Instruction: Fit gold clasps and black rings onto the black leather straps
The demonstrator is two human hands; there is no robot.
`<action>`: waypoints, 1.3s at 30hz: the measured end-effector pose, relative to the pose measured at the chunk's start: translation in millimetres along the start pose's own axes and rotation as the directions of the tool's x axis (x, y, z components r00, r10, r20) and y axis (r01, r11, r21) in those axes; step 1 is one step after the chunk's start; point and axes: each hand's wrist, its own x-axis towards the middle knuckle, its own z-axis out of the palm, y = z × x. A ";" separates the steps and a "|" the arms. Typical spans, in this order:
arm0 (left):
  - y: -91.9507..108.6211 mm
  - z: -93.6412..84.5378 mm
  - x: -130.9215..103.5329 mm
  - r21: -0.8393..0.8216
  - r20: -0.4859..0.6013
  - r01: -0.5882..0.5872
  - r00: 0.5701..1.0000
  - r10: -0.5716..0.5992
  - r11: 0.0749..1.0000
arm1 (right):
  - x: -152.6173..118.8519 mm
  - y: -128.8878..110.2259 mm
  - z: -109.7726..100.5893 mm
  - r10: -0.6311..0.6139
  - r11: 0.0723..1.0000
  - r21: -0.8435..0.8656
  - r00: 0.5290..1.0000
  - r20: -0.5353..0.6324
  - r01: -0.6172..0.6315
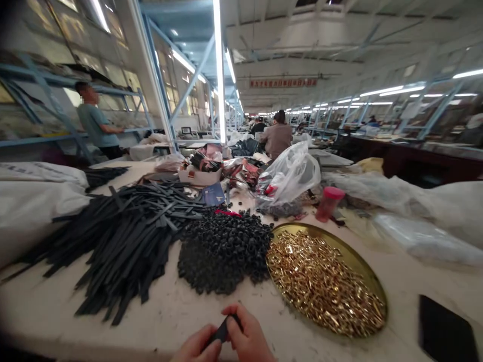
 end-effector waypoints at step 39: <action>23.7 23.6 -7.9 -0.489 0.019 0.193 0.977 -0.210 0.851 | 9.7 -2.5 -62.3 -0.088 0.938 -0.347 0.963 -0.256 -0.007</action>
